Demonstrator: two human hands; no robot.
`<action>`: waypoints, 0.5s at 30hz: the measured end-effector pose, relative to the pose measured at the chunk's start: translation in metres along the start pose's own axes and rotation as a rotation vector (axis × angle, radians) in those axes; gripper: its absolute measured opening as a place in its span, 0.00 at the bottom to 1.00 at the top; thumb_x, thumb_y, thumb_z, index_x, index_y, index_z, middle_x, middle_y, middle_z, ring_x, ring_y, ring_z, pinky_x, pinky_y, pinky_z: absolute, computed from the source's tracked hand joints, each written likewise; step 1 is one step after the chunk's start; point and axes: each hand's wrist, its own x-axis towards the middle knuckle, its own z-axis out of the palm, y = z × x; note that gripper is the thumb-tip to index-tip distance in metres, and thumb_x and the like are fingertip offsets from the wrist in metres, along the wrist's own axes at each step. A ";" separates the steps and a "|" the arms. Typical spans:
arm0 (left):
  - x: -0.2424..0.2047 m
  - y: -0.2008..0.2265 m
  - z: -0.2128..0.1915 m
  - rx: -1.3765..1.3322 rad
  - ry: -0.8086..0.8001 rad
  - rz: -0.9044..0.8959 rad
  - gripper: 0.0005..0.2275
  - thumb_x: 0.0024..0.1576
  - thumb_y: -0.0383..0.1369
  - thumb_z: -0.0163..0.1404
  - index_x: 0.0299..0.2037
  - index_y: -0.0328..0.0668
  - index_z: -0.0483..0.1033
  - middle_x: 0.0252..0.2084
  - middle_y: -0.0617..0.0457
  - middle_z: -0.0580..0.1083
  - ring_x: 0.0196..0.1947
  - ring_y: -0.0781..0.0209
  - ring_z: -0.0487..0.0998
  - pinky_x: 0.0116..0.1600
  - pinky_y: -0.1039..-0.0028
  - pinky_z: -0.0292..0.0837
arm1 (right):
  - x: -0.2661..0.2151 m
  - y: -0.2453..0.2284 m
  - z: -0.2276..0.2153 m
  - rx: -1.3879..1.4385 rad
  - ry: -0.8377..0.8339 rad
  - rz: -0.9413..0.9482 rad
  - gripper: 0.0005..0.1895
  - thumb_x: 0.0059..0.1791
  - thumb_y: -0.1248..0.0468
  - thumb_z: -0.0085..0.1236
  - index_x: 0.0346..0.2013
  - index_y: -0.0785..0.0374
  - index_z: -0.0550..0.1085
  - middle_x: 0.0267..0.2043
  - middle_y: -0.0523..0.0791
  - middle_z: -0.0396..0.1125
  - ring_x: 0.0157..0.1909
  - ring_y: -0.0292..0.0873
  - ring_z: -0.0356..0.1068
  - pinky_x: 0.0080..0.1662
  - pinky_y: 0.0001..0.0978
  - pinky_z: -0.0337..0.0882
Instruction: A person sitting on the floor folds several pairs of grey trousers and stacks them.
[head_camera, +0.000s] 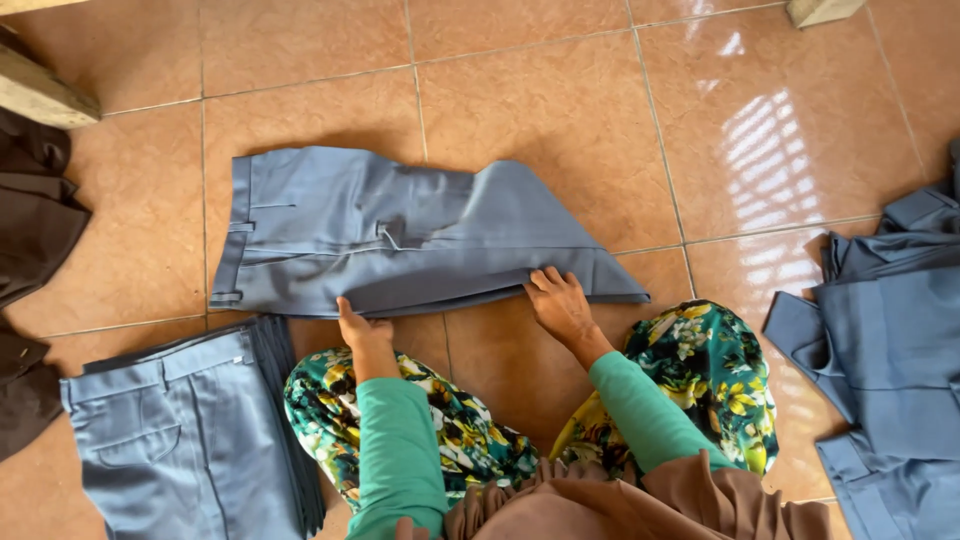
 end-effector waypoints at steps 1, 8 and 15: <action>-0.024 -0.002 0.010 -0.004 0.003 0.006 0.43 0.61 0.52 0.57 0.75 0.36 0.43 0.71 0.25 0.52 0.73 0.31 0.55 0.71 0.37 0.53 | 0.007 -0.006 -0.002 0.006 0.003 -0.005 0.09 0.46 0.67 0.55 0.22 0.51 0.73 0.36 0.38 0.60 0.38 0.42 0.65 0.32 0.35 0.64; -0.153 -0.110 0.045 0.267 -0.099 -0.355 0.53 0.49 0.65 0.57 0.76 0.38 0.46 0.73 0.32 0.51 0.72 0.36 0.55 0.72 0.51 0.51 | 0.037 -0.016 -0.018 0.162 0.106 0.049 0.03 0.44 0.59 0.62 0.28 0.52 0.78 0.37 0.38 0.64 0.41 0.42 0.67 0.38 0.34 0.68; -0.138 -0.130 0.073 0.312 -0.084 -0.198 0.35 0.60 0.49 0.57 0.71 0.42 0.54 0.66 0.32 0.63 0.58 0.29 0.74 0.62 0.44 0.67 | 0.005 0.007 -0.038 0.166 0.080 0.003 0.09 0.53 0.63 0.49 0.46 0.47 0.74 0.41 0.40 0.63 0.41 0.43 0.68 0.41 0.35 0.70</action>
